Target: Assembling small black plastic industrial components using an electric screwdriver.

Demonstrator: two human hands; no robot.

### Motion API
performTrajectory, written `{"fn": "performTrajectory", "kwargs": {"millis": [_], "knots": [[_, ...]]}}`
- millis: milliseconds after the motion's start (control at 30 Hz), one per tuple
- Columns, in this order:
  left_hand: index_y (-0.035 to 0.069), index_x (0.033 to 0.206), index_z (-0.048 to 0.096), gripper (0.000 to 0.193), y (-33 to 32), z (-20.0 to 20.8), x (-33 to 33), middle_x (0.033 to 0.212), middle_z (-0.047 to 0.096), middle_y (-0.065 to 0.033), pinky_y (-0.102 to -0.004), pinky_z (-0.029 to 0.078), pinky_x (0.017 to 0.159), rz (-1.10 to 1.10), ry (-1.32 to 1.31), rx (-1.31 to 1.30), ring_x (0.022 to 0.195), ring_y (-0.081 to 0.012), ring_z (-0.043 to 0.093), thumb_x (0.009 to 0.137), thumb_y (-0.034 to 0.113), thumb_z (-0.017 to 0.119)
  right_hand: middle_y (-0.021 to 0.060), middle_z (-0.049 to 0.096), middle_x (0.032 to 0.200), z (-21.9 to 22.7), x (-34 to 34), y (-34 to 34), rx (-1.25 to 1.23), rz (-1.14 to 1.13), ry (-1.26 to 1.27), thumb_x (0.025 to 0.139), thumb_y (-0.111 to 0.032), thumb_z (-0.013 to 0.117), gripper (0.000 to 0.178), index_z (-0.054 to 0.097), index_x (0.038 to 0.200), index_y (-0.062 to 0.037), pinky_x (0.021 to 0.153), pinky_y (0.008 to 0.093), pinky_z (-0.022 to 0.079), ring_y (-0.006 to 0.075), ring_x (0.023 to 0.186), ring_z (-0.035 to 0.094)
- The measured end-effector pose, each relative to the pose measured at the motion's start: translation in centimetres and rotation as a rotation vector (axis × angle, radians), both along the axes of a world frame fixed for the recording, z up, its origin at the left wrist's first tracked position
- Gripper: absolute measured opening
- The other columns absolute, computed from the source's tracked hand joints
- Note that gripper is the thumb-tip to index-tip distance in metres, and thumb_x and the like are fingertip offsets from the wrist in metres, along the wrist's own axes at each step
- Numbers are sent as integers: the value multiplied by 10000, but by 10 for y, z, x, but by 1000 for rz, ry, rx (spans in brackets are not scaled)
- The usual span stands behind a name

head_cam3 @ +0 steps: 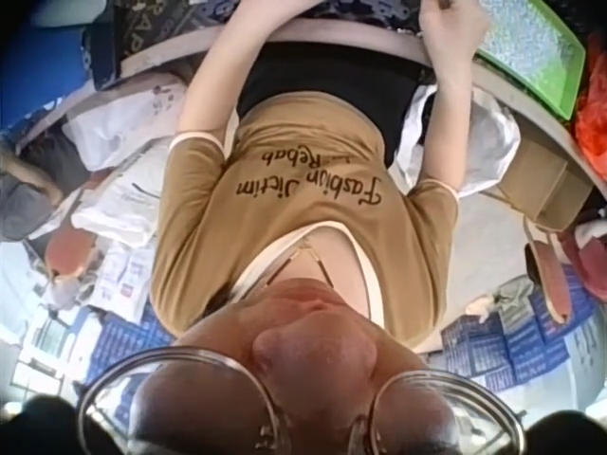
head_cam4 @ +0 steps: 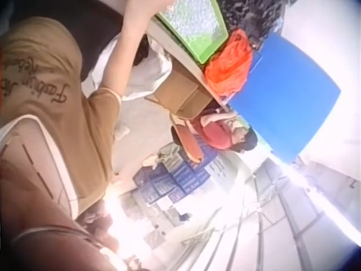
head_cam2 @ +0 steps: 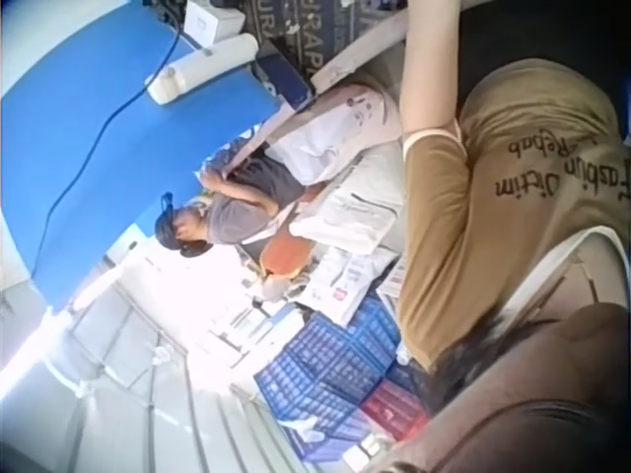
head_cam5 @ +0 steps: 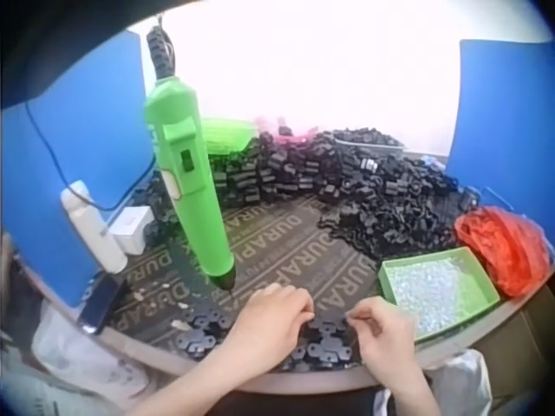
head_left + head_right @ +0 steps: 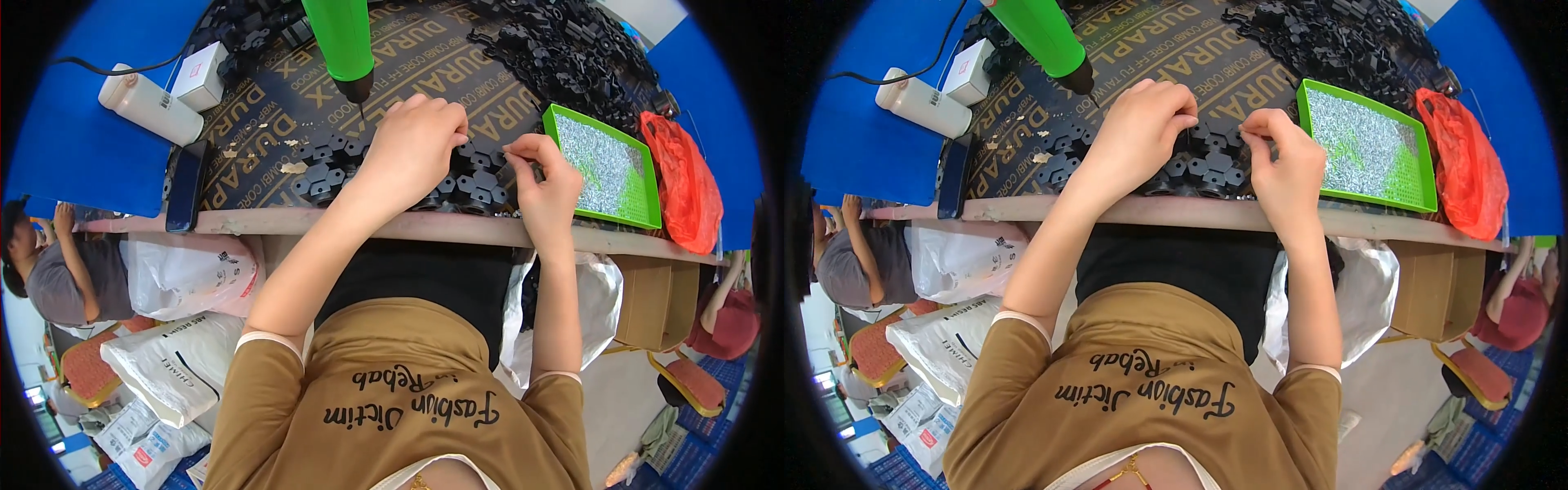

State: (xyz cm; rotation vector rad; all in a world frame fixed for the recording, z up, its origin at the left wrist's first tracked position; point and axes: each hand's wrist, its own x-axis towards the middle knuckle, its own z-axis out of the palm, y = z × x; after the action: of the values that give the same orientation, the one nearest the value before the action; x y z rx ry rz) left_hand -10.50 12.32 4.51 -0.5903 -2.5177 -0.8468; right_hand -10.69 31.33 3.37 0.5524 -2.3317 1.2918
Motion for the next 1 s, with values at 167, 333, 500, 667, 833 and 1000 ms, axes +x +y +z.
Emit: {"fn": "performTrajectory", "kwargs": {"millis": [167,333,500,667,833,1000], "knots": [[28,807,555,69,3,0,1,782,589,-99,-405,434,764,0,12,-54,821,-312,535,826,70,607,90,682,801,-2,0,2,71,-2,62,795,46,628,128,605,893,-33,658,294,509,228,744,677],[50,817,560,54,7,-2,3,793,582,-80,-394,416,790,26,39,-108,843,-294,535,829,71,608,83,677,805,0,-1,4,245,30,233,793,15,634,160,617,927,-69,619,334,507,249,730,661],[61,816,559,58,10,1,4,807,577,-71,-387,403,794,71,76,-145,851,-281,535,830,79,613,83,669,794,1,-2,6,252,60,246,791,19,626,183,618,946,-77,604,343,503,255,717,654],[62,814,563,60,9,1,1,806,568,-73,-390,401,793,66,66,-158,853,-279,534,829,86,616,88,667,792,1,-3,7,241,77,233,791,23,623,184,618,948,-73,602,339,503,255,720,656],[58,810,561,67,7,1,6,809,563,-75,-389,399,791,47,64,-171,854,-280,529,828,89,617,103,693,842,3,-3,7,254,104,216,801,47,616,186,643,967,-32,664,306,524,234,776,686],[62,809,546,73,9,2,6,819,562,-80,-382,399,785,31,93,-231,860,-275,525,814,75,618,108,694,852,3,-4,8,252,121,202,801,53,606,197,642,977,-30,670,309,528,241,782,686]]}}
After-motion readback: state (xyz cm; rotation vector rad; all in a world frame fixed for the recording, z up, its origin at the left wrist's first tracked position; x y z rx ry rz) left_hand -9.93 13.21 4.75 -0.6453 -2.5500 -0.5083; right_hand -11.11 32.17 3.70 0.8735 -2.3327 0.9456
